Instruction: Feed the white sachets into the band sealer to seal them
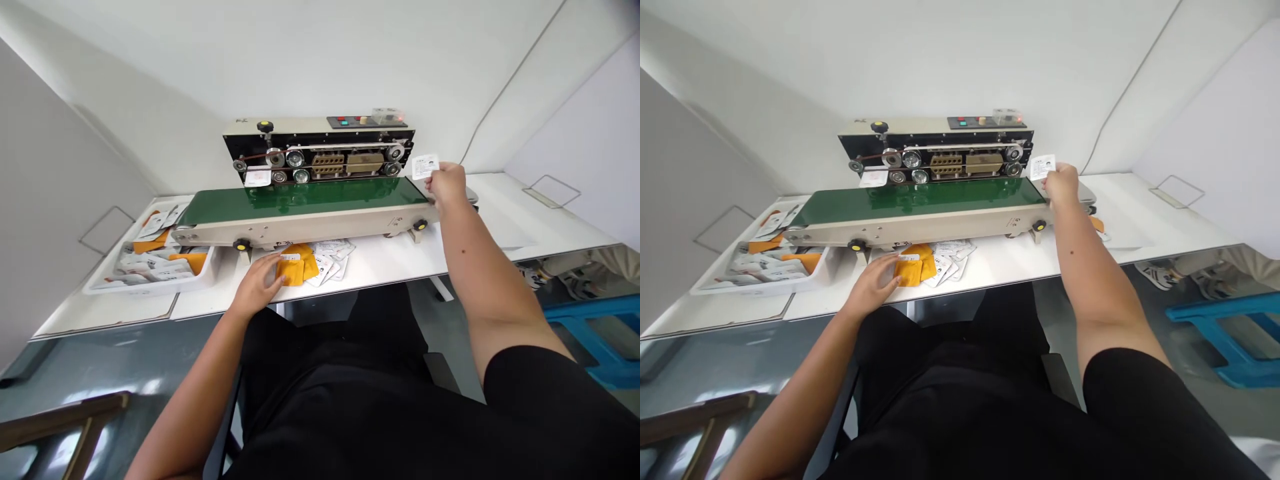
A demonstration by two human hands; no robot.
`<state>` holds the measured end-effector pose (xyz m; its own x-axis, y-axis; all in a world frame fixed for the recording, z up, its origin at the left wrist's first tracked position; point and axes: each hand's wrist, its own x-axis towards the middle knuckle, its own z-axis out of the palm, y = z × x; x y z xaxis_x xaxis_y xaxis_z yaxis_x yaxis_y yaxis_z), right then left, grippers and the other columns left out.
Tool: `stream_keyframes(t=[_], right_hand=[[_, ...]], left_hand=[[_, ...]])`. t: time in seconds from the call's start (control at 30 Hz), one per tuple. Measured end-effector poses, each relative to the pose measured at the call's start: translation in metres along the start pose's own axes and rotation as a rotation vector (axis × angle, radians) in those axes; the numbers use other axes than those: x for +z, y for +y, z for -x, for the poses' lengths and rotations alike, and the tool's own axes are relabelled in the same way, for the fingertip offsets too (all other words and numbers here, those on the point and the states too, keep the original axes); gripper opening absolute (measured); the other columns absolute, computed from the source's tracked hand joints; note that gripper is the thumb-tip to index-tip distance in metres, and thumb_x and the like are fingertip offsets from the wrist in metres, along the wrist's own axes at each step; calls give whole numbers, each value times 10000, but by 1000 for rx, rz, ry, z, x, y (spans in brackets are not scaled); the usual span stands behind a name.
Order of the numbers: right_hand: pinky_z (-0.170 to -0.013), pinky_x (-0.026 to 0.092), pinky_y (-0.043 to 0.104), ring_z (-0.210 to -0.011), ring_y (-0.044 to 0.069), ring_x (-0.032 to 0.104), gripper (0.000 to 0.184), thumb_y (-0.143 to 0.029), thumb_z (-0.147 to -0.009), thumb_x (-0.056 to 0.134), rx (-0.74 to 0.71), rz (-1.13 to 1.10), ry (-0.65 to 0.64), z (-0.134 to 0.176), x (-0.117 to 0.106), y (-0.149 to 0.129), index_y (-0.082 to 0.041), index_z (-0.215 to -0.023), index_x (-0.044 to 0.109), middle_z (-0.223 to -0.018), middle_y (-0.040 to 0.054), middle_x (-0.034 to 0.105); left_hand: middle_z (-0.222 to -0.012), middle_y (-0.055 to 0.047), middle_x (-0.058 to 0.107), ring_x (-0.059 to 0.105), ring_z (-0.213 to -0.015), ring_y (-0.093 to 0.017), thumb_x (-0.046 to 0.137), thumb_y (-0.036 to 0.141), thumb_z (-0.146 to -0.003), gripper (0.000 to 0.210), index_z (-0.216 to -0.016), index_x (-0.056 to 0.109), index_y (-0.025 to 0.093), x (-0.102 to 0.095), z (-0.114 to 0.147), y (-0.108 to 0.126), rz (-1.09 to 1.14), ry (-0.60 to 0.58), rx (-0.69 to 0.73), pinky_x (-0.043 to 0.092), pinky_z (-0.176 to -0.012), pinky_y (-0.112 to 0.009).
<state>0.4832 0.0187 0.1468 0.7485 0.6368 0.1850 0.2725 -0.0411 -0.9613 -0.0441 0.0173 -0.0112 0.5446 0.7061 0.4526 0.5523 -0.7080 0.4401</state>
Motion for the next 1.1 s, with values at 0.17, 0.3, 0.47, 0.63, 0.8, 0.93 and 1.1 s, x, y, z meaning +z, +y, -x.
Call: stream_keyframes(t=[0.17,0.3,0.47,0.63,0.8,0.93,1.1], right_hand=[[-550,333,234,-539,48,457,198,25,-951,539,176,15,-171,-24,19,-16,-138,-842,564,-613,-34,503],[-737,502,260,-844,126,622,140,-148,-1002,594,-51,79,31,19,34,-16,-98,-1117,654,-964,88,631],[-1130,487,461,-1275,284,603,314,-271,-1031,560,-820,265,-277,152,79,7,-238,-1296,724,-1235,116,664],[-1285,325,560,-1527,378,437,739,-450,-852,844,-1102,450,-1169,251,137,45,-319,-1539,607,-1639,57,525],[-1330,140,668,-1584,377,390,738,-495,-854,851,-1039,465,-1201,253,143,78,-320,-1533,620,-1683,61,462],[-1324,115,709,-1494,347,519,393,-445,-964,738,-939,381,-1072,245,127,87,-354,-1345,764,-1485,20,672],[-1317,123,733,-1448,347,548,273,-428,-998,684,-872,328,-950,246,123,90,-351,-1216,828,-1321,3,767]], left_hand=[[-1523,-142,635,574,-1431,-351,633,475,-984,480,-1401,651,240,6,-1,6,-53,4,-19,425,-1251,-584],[-1592,-137,578,522,-1487,-360,629,469,-976,532,-1452,616,231,6,-5,7,-57,-82,-10,396,-1273,-591],[-1693,-133,458,395,-1589,-366,635,474,-975,682,-1585,498,202,9,-11,9,-59,-199,-44,338,-1314,-562],[-1605,-136,562,447,-1548,-367,682,469,-947,683,-1556,537,194,13,-9,14,-63,-193,-34,321,-1317,-558],[-1422,-150,680,578,-1376,-378,774,441,-896,644,-1470,615,196,12,-7,14,-53,-107,-84,441,-1208,-546],[-1347,-133,708,602,-1313,-363,815,388,-876,583,-1410,664,208,13,-7,10,-20,-83,-117,465,-1168,-529],[-1126,-96,753,684,-1086,-291,817,339,-867,570,-1402,684,195,13,-6,5,72,-21,-196,535,-1059,-458]])
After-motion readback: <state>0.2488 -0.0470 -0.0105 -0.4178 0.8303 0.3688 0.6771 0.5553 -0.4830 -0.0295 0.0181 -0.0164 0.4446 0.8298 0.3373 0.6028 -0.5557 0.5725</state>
